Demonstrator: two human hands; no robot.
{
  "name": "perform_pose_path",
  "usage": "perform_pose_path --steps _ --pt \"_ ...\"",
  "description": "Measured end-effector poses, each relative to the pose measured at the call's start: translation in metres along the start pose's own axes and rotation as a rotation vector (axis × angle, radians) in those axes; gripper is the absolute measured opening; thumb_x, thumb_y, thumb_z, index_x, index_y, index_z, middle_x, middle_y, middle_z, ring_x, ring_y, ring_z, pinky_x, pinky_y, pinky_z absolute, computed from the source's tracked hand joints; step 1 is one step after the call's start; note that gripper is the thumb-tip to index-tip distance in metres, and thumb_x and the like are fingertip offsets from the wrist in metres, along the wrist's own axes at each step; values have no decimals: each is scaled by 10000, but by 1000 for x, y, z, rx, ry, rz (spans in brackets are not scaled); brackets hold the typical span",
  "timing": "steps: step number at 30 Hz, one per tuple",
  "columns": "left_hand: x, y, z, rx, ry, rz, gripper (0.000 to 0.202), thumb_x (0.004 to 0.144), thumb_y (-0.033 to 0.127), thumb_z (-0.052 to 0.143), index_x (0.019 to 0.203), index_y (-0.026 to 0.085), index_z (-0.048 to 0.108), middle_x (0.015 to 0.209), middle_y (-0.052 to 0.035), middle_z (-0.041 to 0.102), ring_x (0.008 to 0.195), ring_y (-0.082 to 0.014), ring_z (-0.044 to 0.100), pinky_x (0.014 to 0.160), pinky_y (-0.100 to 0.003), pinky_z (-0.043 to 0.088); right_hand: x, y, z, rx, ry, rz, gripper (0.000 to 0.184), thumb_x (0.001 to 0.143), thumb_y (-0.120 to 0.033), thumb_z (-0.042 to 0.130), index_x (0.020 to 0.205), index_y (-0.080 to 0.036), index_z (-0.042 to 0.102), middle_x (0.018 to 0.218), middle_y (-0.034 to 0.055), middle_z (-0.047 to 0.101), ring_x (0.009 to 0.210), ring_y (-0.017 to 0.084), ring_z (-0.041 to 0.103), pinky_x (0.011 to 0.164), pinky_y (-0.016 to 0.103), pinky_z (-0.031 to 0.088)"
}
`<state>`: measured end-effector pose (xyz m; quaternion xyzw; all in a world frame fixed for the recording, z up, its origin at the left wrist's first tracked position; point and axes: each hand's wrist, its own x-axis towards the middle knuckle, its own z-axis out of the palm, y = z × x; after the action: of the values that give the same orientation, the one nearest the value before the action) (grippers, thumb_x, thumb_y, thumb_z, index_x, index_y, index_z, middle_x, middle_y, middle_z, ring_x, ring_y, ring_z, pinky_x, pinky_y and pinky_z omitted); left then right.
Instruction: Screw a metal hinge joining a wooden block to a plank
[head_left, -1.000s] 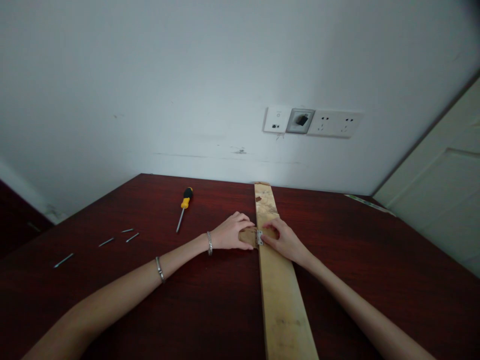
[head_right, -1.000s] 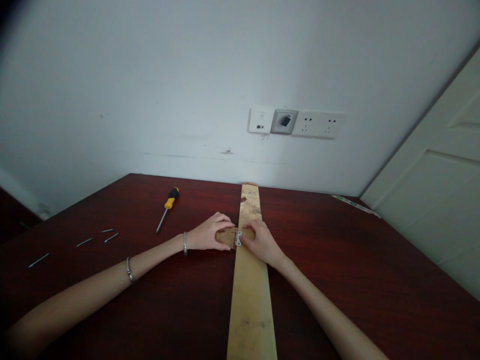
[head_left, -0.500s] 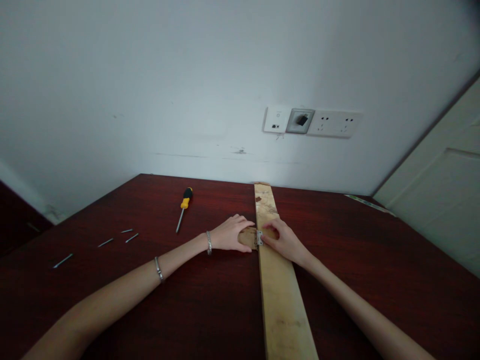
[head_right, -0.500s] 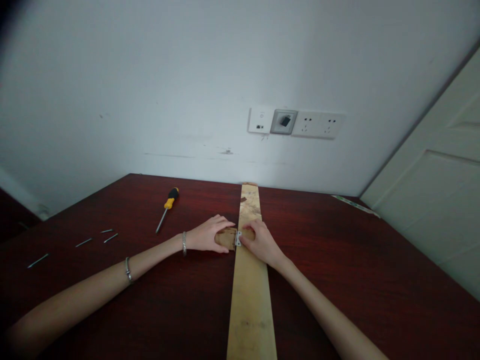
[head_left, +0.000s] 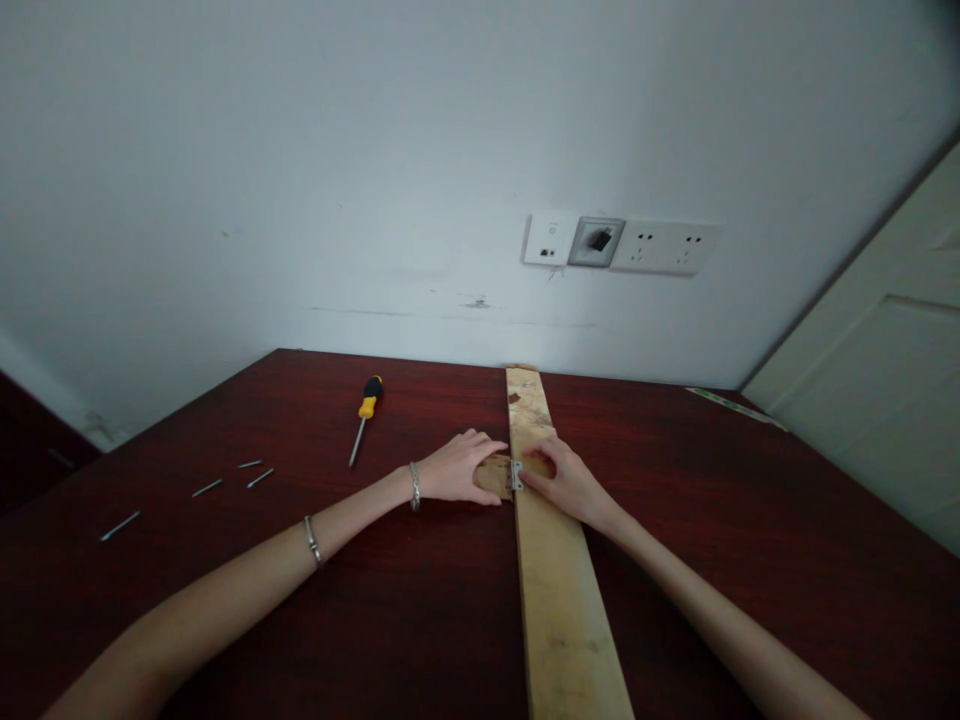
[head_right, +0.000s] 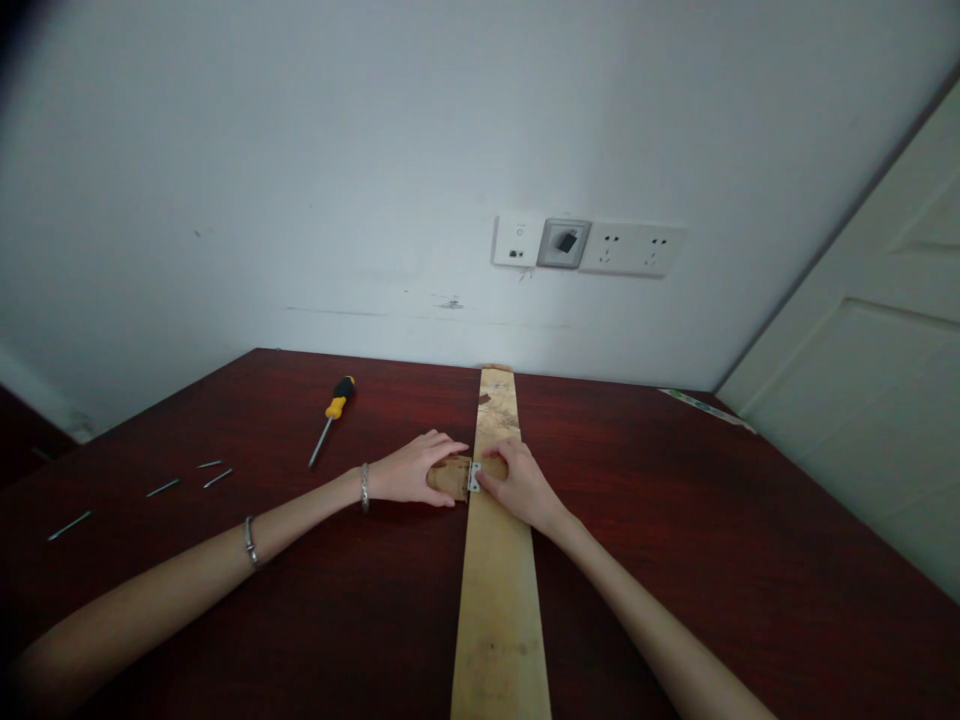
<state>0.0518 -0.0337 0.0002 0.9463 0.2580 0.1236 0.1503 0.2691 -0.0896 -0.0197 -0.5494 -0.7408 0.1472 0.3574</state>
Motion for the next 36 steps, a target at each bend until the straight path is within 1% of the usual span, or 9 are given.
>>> perform_pose_path --steps 10,16,20,25,28,31,33,36 --pt "0 -2 0 -23 6 10 822 662 508 759 1307 90 467 1172 -147 522 1055 -279 450 961 -420 397 0 1 0 32 -12 11 172 775 -294 615 897 -173 615 911 65 627 871 216 565 808 360 451" --pt "0 -4 3 -38 21 28 772 673 499 751 1307 158 473 1163 -119 525 1043 -270 452 959 -427 398 2 1 -3 56 -53 55 191 811 -299 564 923 -155 622 900 76 626 825 212 554 755 349 442" --pt "0 -5 3 -60 29 29 777 671 495 754 1306 144 476 1157 -127 525 1049 -274 449 963 -428 395 2 1 -3 66 -39 62 200 792 -308 582 918 -158 625 885 74 624 812 214 554 728 342 439" --pt "0 -7 1 -81 38 41 759 685 482 749 1308 147 473 1149 -123 519 1054 -269 444 965 -420 393 1 4 -2 90 -34 57 190 790 -310 574 908 -170 625 890 67 628 816 210 558 732 341 442" --pt "-1 -7 -3 -107 44 60 770 674 472 762 1311 154 470 1156 -121 513 1060 -265 440 970 -421 389 1 4 -2 96 -35 55 191 796 -314 558 910 -176 623 888 65 625 819 209 560 738 343 444" --pt "-1 -3 -10 -132 37 107 779 656 447 783 1312 167 470 1172 -118 506 1081 -262 431 984 -419 384 1 3 -2 93 -28 43 189 815 -321 525 893 -178 621 859 62 621 816 211 561 744 347 443" --pt "-1 0 -17 -141 48 137 740 672 428 779 1303 180 480 1178 -112 505 1095 -255 429 996 -414 379 0 3 -2 98 -9 38 192 831 -322 500 883 -180 618 847 60 621 812 210 561 750 350 443" --pt "-3 5 -30 -144 113 149 630 741 405 730 1282 181 500 1190 -115 501 1117 -244 434 1006 -404 375 -2 3 -2 110 13 40 204 845 -320 475 891 -186 621 843 55 624 807 206 564 760 349 446"
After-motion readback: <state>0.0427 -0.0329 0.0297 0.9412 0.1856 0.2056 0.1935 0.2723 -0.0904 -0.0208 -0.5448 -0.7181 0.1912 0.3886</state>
